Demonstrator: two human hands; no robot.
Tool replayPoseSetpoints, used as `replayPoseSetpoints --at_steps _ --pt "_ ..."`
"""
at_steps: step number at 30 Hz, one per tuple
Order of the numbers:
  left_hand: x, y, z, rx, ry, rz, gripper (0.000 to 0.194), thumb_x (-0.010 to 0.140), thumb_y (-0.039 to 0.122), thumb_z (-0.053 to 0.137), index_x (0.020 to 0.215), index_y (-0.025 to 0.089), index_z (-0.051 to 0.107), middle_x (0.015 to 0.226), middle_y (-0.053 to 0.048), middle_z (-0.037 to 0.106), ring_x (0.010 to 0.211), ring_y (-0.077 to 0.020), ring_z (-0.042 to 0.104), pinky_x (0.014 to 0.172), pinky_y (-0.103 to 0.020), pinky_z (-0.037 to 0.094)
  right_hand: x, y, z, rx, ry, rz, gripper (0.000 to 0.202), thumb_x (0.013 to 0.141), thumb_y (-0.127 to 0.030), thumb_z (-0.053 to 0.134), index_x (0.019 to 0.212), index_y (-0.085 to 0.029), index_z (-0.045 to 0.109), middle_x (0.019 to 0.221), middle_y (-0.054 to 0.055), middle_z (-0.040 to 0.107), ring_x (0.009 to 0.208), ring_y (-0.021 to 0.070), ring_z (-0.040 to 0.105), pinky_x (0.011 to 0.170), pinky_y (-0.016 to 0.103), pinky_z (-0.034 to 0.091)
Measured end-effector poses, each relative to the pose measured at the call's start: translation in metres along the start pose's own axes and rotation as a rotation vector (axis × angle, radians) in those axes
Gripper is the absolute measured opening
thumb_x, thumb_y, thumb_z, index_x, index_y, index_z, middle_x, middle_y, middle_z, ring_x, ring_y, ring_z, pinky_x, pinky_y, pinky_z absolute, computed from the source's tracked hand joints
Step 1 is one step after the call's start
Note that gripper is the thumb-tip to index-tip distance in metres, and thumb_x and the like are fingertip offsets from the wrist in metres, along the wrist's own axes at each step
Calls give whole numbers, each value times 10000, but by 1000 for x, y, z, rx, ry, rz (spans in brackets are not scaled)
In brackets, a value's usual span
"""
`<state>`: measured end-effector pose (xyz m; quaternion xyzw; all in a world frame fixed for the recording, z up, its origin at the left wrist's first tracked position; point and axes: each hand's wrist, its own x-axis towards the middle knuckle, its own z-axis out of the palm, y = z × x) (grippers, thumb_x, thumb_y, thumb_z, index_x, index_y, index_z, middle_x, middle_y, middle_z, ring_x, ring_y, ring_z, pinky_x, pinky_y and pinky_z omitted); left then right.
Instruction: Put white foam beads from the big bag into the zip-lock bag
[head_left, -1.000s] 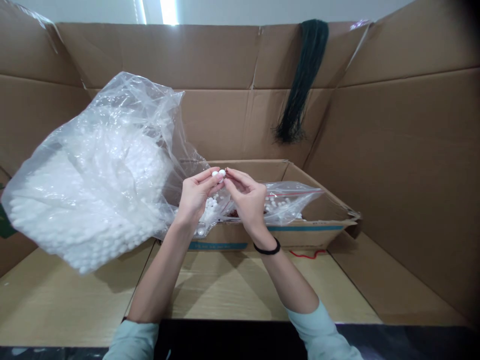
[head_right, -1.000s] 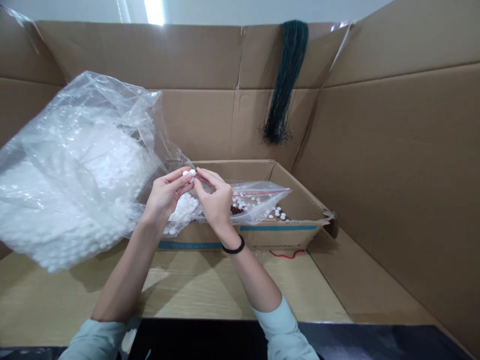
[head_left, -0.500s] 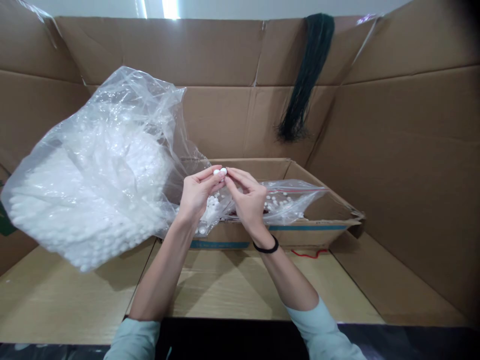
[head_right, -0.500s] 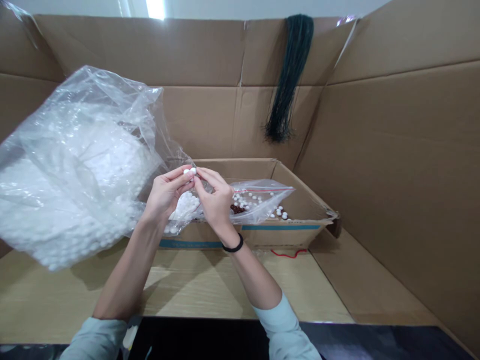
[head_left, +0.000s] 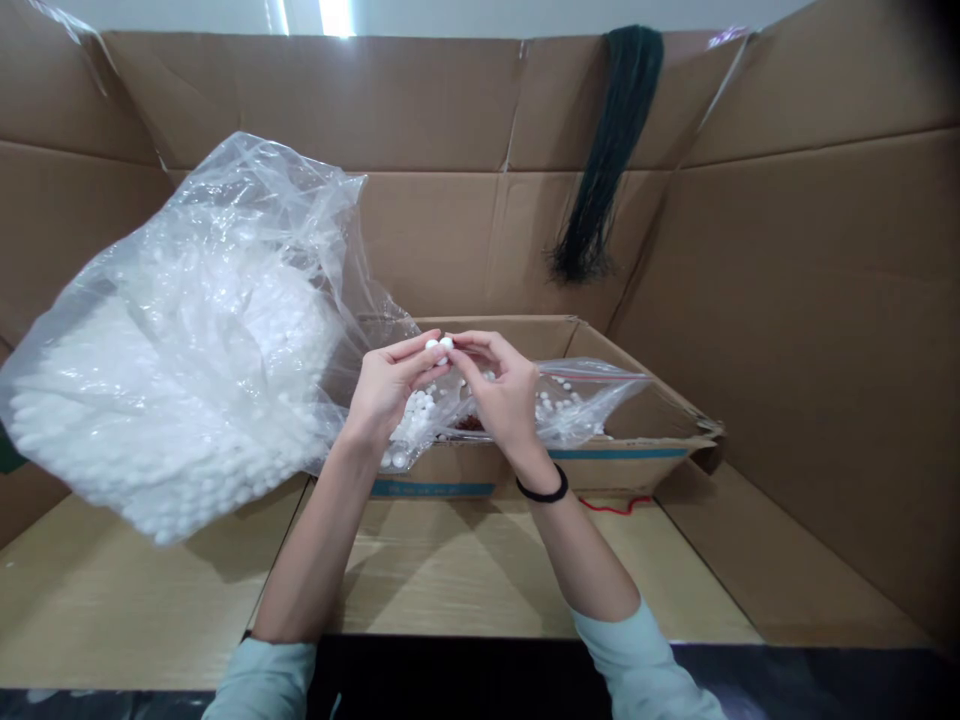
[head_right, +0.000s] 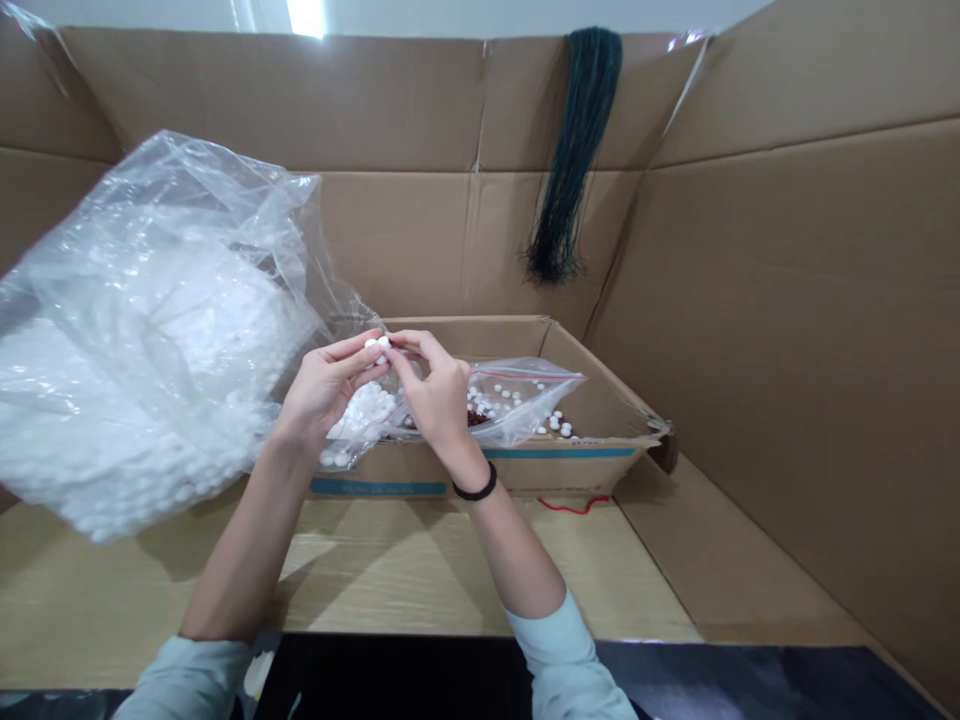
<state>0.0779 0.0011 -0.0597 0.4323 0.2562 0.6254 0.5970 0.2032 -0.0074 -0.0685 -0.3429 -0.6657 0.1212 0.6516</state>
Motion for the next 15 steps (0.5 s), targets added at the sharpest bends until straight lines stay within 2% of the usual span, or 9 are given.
replayPoseSetpoints --at_steps 4,7,9,10,12,15 --pt "1 0 -1 12 -24 2 279 589 153 780 862 124 728 873 -59 722 827 -145 672 901 -314 508 2 -1 -6 -138 37 -69 124 807 -286 587 872 -192 638 861 17 706 790 138 660 760 276 531" --pt "1 2 -3 30 -23 30 281 602 164 776 874 122 725 847 -55 718 777 -144 678 902 -335 510 6 2 -16 -401 190 -146 131 821 -296 565 848 -184 627 837 44 695 791 165 645 774 311 507" --pt "2 4 -6 40 -10 40 288 603 165 776 883 121 725 804 -48 712 762 -146 678 912 -346 505 11 8 -26 -582 280 -114 166 834 -325 543 822 -178 620 822 68 688 790 195 637 781 354 490" --pt "2 6 -7 43 -4 41 291 601 165 777 885 120 726 779 -44 707 760 -147 677 916 -349 502 13 11 -31 -653 287 -77 188 839 -337 534 803 -174 621 828 83 689 796 211 636 786 379 483" --pt "2 7 -9 47 -2 36 297 597 166 780 886 121 730 767 -45 703 766 -152 676 922 -356 499 17 16 -42 -747 217 -30 215 843 -332 522 765 -169 639 893 116 696 860 245 636 825 428 464" --pt "3 8 -11 68 -12 25 302 594 171 781 888 122 734 826 -66 709 790 -161 676 928 -365 496 21 12 -56 -740 163 -96 214 845 -290 505 788 -172 673 996 118 695 945 249 626 862 436 453"
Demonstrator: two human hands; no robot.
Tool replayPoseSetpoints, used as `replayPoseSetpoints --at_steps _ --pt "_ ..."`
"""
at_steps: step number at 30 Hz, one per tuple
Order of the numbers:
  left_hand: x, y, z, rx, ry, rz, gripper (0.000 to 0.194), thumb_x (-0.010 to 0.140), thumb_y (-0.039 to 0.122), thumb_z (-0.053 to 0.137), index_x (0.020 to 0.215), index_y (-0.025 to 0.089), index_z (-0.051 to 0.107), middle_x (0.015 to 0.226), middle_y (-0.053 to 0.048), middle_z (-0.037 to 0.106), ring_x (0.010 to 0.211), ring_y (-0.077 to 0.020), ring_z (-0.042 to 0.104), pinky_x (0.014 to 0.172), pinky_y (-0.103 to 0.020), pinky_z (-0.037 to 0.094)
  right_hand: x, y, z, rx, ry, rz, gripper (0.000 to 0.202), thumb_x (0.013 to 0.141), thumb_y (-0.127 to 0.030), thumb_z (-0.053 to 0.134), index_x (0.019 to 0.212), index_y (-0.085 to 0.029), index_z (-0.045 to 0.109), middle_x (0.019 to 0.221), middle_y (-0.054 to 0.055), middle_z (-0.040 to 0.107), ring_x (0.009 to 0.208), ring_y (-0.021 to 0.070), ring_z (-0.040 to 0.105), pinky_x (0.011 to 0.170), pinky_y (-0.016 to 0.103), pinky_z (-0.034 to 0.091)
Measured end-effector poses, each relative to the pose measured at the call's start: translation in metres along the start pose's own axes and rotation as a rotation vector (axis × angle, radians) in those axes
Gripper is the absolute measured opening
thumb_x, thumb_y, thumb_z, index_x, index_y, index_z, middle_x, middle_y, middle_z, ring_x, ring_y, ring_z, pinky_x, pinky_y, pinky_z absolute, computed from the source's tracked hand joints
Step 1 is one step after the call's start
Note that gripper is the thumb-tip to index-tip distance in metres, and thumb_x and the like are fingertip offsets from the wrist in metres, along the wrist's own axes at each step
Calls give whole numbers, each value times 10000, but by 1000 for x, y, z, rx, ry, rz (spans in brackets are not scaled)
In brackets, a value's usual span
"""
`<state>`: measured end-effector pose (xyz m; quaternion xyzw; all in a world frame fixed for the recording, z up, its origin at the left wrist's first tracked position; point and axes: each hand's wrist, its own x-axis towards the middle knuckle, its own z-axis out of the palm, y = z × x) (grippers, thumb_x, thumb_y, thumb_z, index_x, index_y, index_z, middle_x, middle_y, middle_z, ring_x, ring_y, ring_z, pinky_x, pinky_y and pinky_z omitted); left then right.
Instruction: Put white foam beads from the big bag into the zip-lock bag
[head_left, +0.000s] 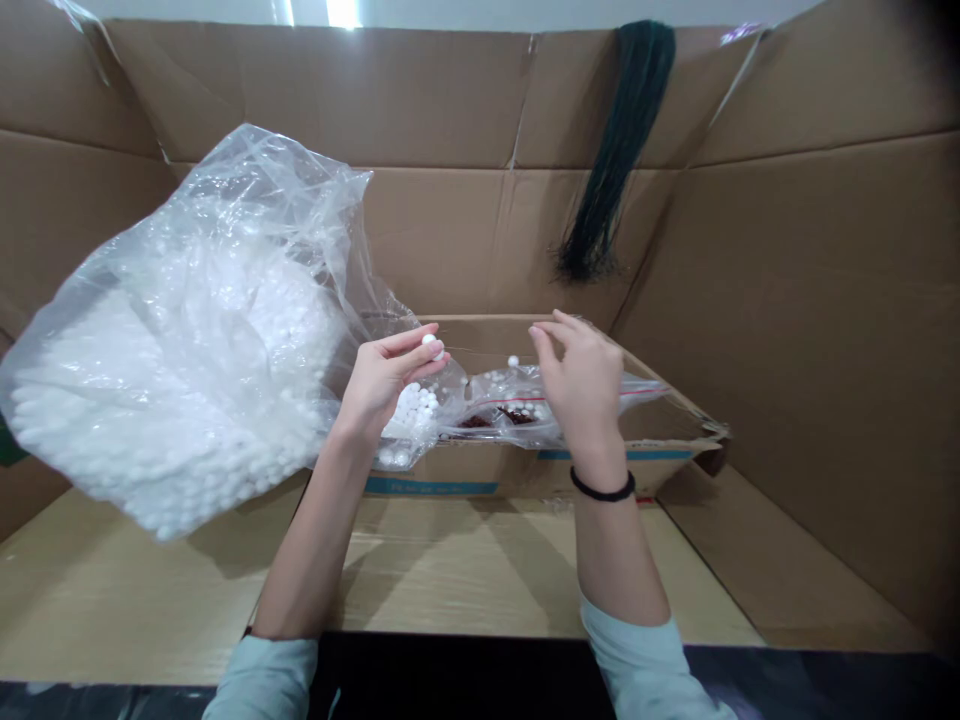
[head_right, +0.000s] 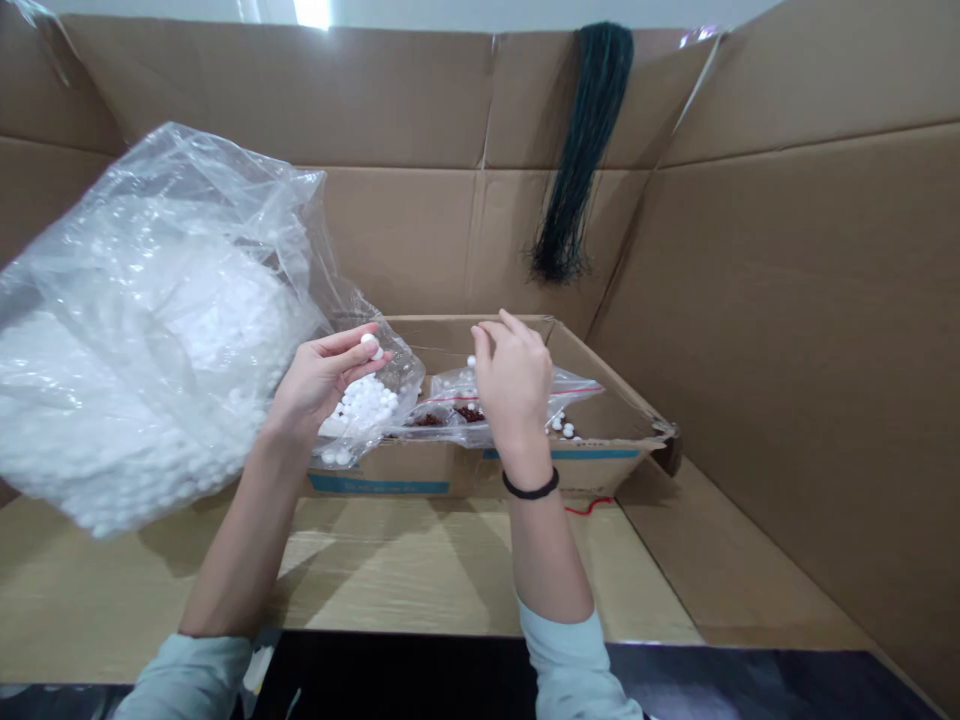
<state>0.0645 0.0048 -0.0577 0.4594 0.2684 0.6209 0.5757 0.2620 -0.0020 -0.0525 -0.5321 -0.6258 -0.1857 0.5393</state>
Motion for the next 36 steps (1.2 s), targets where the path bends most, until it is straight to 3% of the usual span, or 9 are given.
replayPoseSetpoints --at_steps 2,4,8,10,13,15,18,28,36 --pt "0 0 -1 25 -15 -7 314 593 177 783 898 125 733 842 -72 712 789 -165 678 925 -371 499 2 -4 -16 73 44 -15 204 837 -291 514 784 -184 680 896 79 712 827 208 644 772 368 485" --pt "-1 -1 -1 57 -37 -18 327 589 190 788 905 129 732 830 -68 715 772 -166 681 912 -372 508 1 -12 -35 151 -18 -3 214 822 -310 536 697 -196 667 701 28 690 606 151 602 597 286 466" --pt "-3 -1 0 119 -78 -29 332 596 218 787 912 137 731 828 -64 720 758 -158 680 882 -356 527 -5 -17 -58 201 -596 -158 268 784 -266 569 528 -209 626 489 -25 608 463 117 527 500 244 395" --pt "-4 -1 1 147 -89 -33 331 596 228 787 909 137 731 827 -65 723 750 -152 678 867 -343 534 -9 -12 -50 156 -739 -223 250 778 -207 552 549 -222 652 546 -19 655 517 134 571 543 246 411" --pt "-4 -3 2 183 -101 -45 364 585 235 793 932 145 726 804 -64 724 728 -150 676 833 -337 545 -13 -4 -22 102 -808 -218 250 749 -102 521 664 -246 707 709 -4 725 639 151 634 618 239 440" --pt "-4 -4 2 205 -110 -48 401 575 236 797 959 150 718 791 -69 725 722 -160 677 805 -346 552 -15 -2 -2 100 -943 -212 259 706 -62 547 719 -249 726 771 -5 740 671 150 648 620 228 447" --pt "-4 -5 0 255 -130 -52 402 557 245 804 934 135 719 789 -91 727 726 -178 679 786 -360 552 -17 -4 15 181 -1140 -161 207 700 -104 601 753 -249 740 780 -16 746 664 146 658 603 217 449" --pt "-3 -4 -1 343 -175 -47 341 577 260 789 882 122 726 772 -75 729 738 -155 670 797 -332 546 -14 -10 16 58 -1092 -130 173 680 -97 584 712 -162 741 714 44 728 645 146 623 586 225 395" --pt "-4 -3 1 348 -164 -50 329 612 267 767 901 114 732 830 -95 731 772 -161 669 835 -352 535 -5 -14 -3 76 -958 -93 229 721 -92 520 757 -175 731 766 29 731 657 131 618 624 230 404"
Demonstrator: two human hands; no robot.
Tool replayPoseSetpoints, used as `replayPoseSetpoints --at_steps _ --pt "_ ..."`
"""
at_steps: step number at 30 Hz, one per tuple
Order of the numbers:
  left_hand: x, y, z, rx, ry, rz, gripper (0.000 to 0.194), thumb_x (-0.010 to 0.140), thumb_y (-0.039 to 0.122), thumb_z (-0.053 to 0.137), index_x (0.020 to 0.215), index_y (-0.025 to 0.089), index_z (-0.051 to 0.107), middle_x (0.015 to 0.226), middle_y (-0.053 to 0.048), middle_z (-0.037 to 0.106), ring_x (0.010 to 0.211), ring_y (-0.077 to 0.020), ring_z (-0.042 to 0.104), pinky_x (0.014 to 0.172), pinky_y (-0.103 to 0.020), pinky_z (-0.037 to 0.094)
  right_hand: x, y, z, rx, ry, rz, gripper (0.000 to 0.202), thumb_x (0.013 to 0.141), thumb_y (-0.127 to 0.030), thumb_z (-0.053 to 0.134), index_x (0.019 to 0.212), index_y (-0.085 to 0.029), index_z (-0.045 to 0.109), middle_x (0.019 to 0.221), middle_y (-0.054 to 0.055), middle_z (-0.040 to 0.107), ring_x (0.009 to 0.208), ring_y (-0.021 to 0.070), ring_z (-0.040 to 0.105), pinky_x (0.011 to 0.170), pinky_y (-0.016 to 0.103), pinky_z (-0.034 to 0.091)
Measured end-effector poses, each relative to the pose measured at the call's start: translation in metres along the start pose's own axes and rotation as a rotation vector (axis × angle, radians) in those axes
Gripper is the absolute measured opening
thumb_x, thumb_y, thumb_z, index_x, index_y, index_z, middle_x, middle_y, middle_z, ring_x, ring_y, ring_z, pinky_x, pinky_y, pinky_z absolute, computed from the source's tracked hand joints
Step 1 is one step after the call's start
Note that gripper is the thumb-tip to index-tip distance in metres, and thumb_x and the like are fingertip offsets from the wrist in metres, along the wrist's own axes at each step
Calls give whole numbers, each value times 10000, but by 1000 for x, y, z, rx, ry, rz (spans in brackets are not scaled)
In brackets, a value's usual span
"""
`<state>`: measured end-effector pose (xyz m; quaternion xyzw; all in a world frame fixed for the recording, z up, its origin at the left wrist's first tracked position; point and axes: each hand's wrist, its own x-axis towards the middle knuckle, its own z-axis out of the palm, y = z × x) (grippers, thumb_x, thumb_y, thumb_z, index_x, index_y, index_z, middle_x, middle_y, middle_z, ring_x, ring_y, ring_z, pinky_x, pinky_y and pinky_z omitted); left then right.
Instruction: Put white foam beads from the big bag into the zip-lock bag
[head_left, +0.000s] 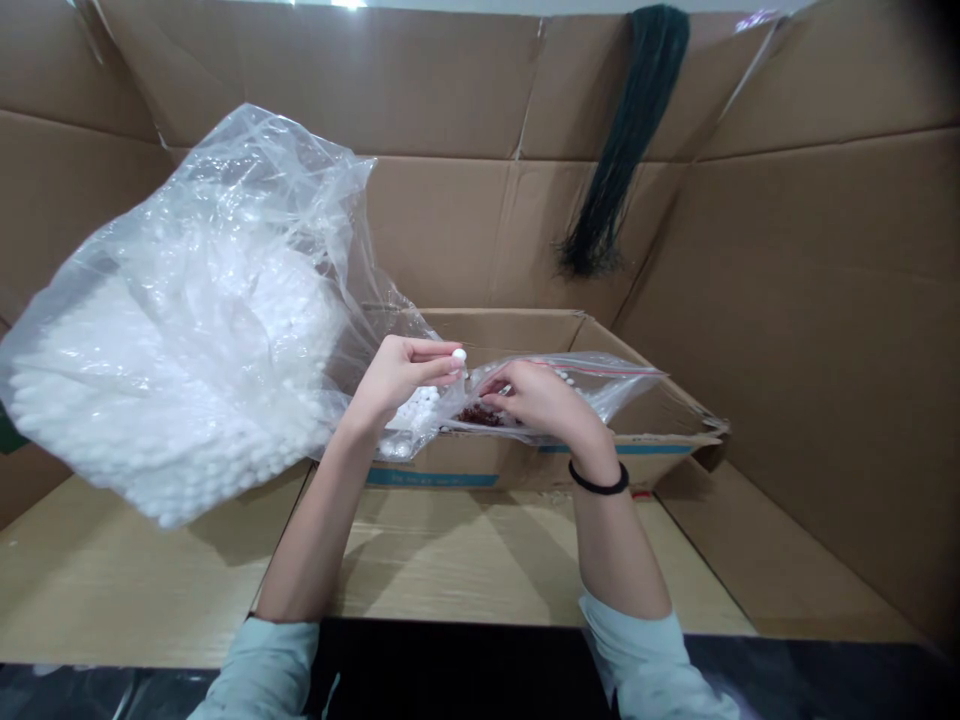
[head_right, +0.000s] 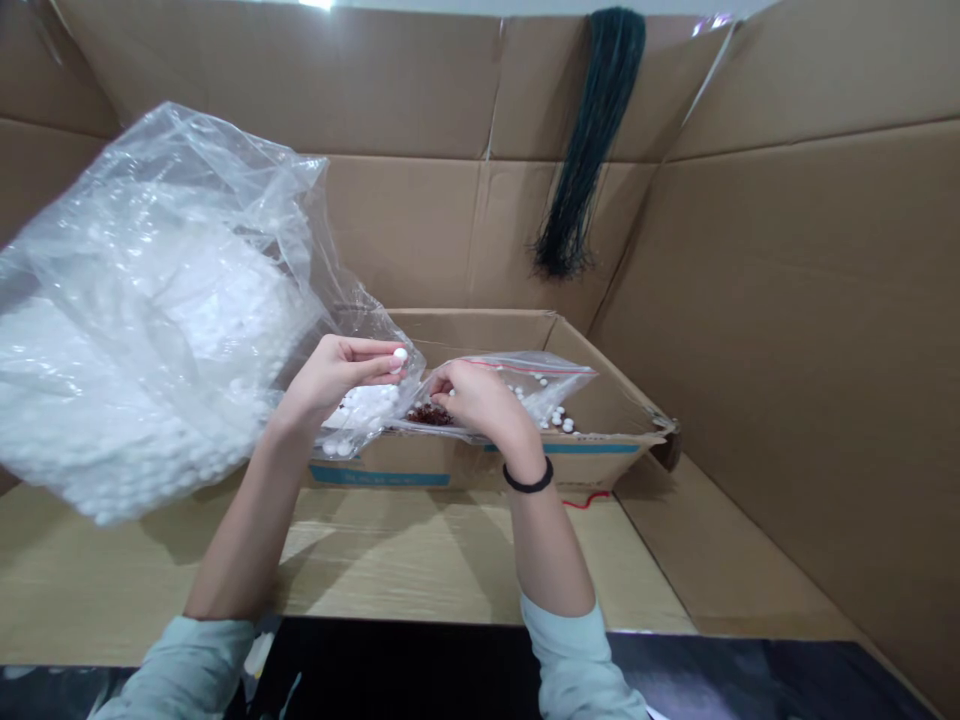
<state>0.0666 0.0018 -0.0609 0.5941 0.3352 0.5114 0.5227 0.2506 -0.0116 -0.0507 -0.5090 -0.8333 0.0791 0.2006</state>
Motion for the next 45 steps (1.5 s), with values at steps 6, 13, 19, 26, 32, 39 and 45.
replayPoseSetpoints --at_steps 6,13,19,26,32,39,45 --pt "2 -1 0 55 -50 -24 297 621 254 760 890 131 735 939 -100 726 799 -157 666 842 -343 535 -8 -1 -14 116 -15 -7 133 672 -114 616 688 -174 733 615 2 705 549 113 606 538 208 410" --pt "1 -2 1 49 -130 -23 367 638 248 752 983 133 707 933 -96 728 837 -177 676 836 -336 535 -24 -6 -23 550 99 -121 79 675 -250 706 669 -171 709 617 11 694 541 117 607 501 209 452" --pt "-1 1 1 28 -146 20 359 625 257 764 949 121 689 758 -70 727 735 -166 681 767 -322 544 -15 -8 -12 712 338 -131 94 731 -263 667 703 -180 699 697 2 667 429 62 505 410 203 399" --pt "-4 5 2 -9 -142 63 322 638 281 755 933 156 722 866 -73 736 775 -163 682 809 -319 538 -5 -4 -6 789 303 -174 101 755 -271 649 717 -188 693 910 28 640 427 29 451 410 214 397" --pt "-4 5 3 -57 -124 47 296 625 280 764 906 191 738 949 -75 730 860 -182 675 838 -331 535 3 -2 1 923 303 -218 98 738 -277 667 702 -189 688 863 19 628 554 67 507 459 209 426" --pt "-4 3 9 -180 -81 46 242 603 274 778 830 195 752 917 -66 734 832 -176 679 859 -345 533 7 -4 8 929 457 -194 87 689 -274 710 726 -196 705 784 18 701 722 137 624 677 277 513" --pt "-8 8 12 -214 -100 14 224 610 258 776 817 177 753 881 -71 736 796 -165 683 871 -345 528 6 -6 9 902 552 -143 96 646 -263 743 696 -189 706 733 22 720 681 150 657 659 291 541"
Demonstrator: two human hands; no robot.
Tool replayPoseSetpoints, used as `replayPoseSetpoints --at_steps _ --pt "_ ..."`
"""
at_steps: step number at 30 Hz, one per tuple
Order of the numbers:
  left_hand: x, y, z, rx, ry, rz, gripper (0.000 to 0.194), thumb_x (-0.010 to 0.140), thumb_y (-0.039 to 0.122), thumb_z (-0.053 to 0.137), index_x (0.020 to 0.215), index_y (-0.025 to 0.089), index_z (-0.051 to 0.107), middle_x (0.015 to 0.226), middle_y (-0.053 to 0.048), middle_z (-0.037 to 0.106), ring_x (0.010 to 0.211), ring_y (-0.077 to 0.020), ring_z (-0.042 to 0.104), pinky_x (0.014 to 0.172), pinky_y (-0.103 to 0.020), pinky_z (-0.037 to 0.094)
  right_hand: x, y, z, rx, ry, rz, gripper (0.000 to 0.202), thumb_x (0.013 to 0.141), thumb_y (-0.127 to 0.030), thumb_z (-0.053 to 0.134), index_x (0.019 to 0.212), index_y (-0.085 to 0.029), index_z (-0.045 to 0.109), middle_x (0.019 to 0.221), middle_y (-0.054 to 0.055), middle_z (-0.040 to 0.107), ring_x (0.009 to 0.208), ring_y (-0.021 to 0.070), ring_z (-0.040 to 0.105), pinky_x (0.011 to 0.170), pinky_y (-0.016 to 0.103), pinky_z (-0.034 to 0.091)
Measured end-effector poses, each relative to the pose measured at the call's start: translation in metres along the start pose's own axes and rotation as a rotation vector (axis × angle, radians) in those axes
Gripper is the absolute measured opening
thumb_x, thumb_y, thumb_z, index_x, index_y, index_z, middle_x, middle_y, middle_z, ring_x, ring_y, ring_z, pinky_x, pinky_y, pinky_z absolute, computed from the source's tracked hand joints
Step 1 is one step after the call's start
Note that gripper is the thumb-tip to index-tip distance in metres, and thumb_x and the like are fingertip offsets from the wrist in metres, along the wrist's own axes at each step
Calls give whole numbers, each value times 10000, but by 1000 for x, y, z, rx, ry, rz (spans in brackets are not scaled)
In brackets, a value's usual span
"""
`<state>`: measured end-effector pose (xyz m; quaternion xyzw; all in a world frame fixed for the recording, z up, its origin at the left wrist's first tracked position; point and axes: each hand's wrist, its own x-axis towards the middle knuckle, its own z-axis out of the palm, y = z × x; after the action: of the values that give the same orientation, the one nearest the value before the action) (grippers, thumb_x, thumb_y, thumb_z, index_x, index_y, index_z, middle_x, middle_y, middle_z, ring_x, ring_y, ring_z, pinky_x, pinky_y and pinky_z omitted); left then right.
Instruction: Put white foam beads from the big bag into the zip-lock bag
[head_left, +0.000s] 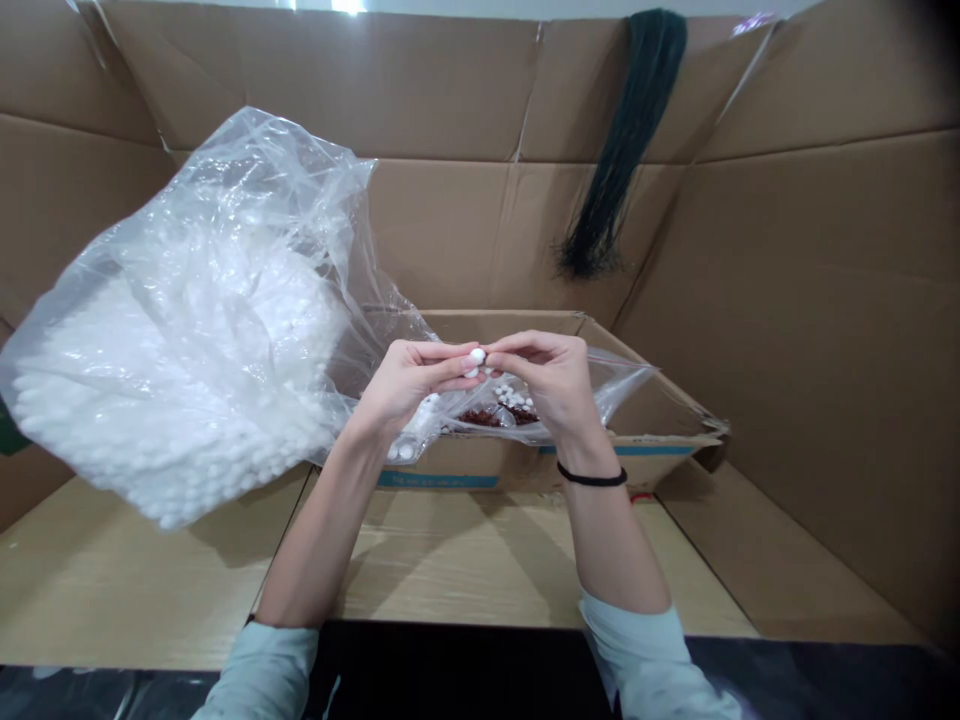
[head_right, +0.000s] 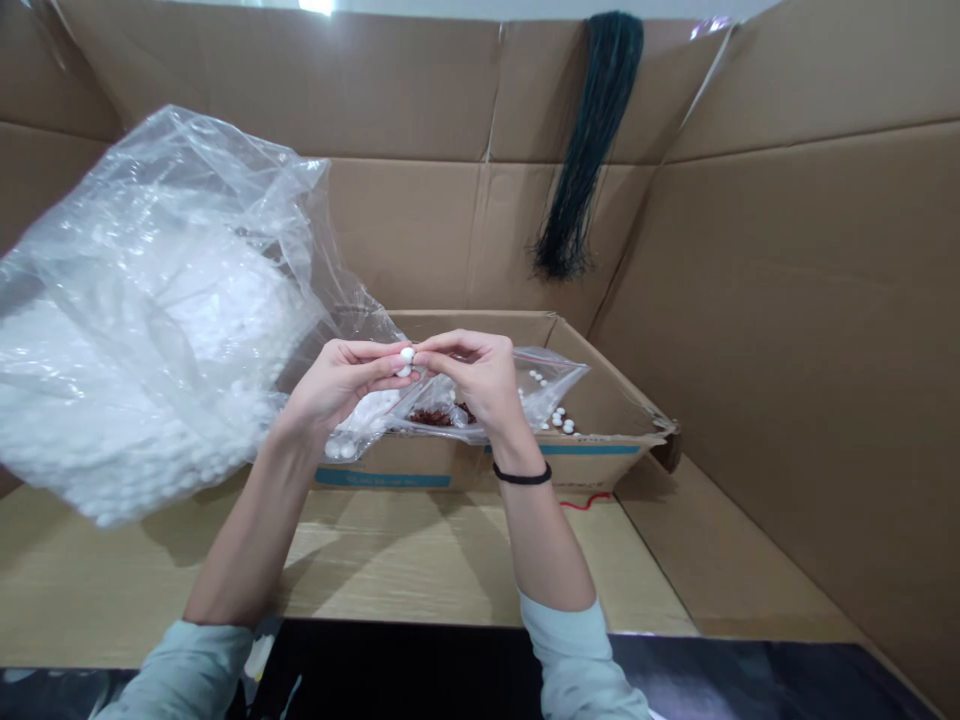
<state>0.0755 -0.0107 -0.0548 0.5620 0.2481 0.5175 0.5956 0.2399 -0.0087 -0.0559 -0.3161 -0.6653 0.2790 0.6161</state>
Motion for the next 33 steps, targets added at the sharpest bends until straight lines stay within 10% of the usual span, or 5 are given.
replayPoseSetpoints --at_steps 12,23,28,33 --pt "1 1 -2 9 12 21 210 633 247 761 831 178 750 888 -62 735 802 -153 678 875 -332 521 -1 -2 6 13 20 -14 152 662 -276 744 769 -183 692 761 14 708 706 138 652 681 283 542" --pt "6 -3 -9 -49 104 14 417 624 200 768 1027 135 683 946 -92 719 849 -175 679 917 -363 498 -5 -10 0 -693 48 -364 180 863 -241 516 922 -223 685 945 47 706 902 189 608 840 351 456" --pt "9 -5 -13 -62 171 71 384 594 177 782 955 114 667 935 -72 698 860 -172 676 934 -357 482 -5 -12 -10 -1124 -15 -284 219 849 -214 482 915 -160 684 897 102 712 871 254 606 819 413 407" --pt "9 -6 -12 -55 158 73 287 618 196 761 867 117 642 766 -28 682 855 -167 674 933 -348 468 -12 -24 -12 -1051 -39 -304 225 820 -185 477 906 -173 685 917 87 714 877 228 619 797 360 421"
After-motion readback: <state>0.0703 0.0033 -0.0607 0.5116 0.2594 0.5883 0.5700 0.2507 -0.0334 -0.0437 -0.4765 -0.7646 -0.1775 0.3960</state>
